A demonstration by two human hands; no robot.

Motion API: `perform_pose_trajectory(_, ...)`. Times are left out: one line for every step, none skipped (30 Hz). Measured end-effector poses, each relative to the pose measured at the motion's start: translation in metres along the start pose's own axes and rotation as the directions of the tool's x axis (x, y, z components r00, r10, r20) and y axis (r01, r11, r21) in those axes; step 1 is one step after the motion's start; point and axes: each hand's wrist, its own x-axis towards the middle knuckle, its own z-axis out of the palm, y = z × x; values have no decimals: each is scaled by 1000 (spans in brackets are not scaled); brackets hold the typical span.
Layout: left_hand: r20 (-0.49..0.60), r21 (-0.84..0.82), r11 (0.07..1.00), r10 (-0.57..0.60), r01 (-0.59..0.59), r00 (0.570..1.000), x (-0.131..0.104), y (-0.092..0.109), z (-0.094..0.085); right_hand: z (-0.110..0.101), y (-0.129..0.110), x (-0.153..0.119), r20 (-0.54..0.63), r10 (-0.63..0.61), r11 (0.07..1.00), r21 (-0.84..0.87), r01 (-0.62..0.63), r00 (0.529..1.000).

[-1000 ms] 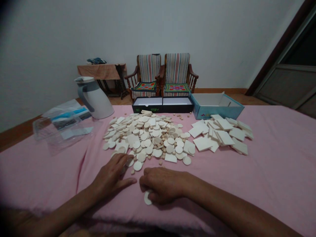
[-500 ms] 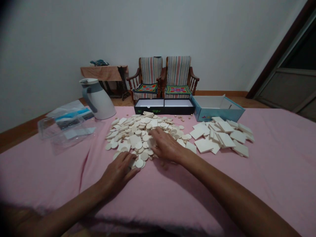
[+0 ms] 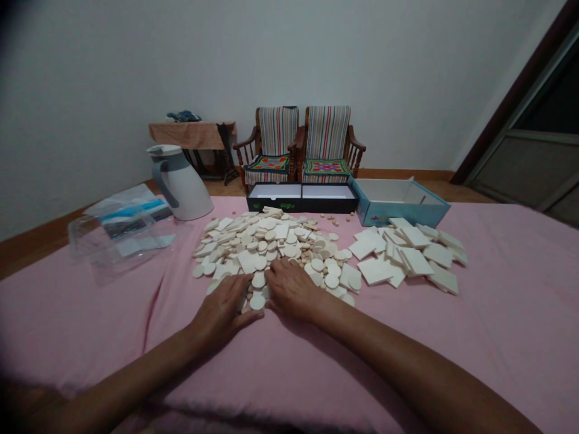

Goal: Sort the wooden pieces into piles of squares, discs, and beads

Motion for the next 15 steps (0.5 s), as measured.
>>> perform_pose_trajectory(-3, -15, 1000, 8, -8, 1000, 0, -1, 1, 1, 1, 1, 10, 11, 1000, 8, -11, 1000)
perform_pose_trajectory(-7, -30, 1000, 9, -9, 1000, 1, -2, 2, 2, 1, 3, 22, 22, 1000, 14, -23, 1000)
perform_pose_trajectory(-10, -46, 999, 4, -5, 1000, 1, -2, 2, 2, 2, 5, 35, 31, 999, 17, -32, 999)
perform_pose_trajectory(-11, -65, 998, -3, 2, 1000, 2, -2, 1, 2, 2, 7, 45, 37, 999, 16, -38, 998)
perform_pose_trajectory(-9, -84, 996, -10, 9, 1000, 3, 0, 0, 2, 2, 10, 55, 35, 999, 13, -36, 998)
perform_pose_trajectory(-4, -98, 995, -19, 19, 1000, 4, 1, -2, 2, 1, 12, 65, 26, 1000, 9, -27, 998)
perform_pose_trajectory(5, -105, 994, -26, 26, 1000, 5, 4, -5, 1, 1, 14, 71, 19, 1000, 2, -20, 997)
perform_pose_trajectory(16, -107, 994, -29, 30, 999, 7, 6, -8, 0, 0, 16, 74, 15, 1000, -8, -15, 997)
perform_pose_trajectory(22, -103, 994, -30, 33, 999, 9, 9, -11, -1, -2, 18, 71, 12, 1000, -24, -10, 997)
perform_pose_trajectory(24, -98, 995, -32, 34, 999, 10, 11, -13, -1, -3, 19, 69, 1, 999, -42, 2, 998)
perform_pose_trajectory(22, -93, 995, -31, 33, 999, 11, 12, -15, -2, -5, 19, 68, -18, 998, -61, 23, 997)
perform_pose_trajectory(16, -92, 995, -28, 30, 999, 12, 13, -17, -2, -7, 19, 68, -42, 995, -84, 48, 997)
perform_pose_trajectory(11, -93, 995, -23, 24, 1000, 12, 13, -17, -1, -9, 19, 69, -69, 992, -105, 76, 995)
perform_pose_trajectory(5, -94, 995, -17, 17, 1000, 11, 13, -17, -1, -10, 18, 68, -92, 987, -126, 100, 993)
perform_pose_trajectory(1, -95, 995, -8, 8, 1000, 11, 11, -16, 0, -11, 17, 65, -108, 982, -147, 116, 992)
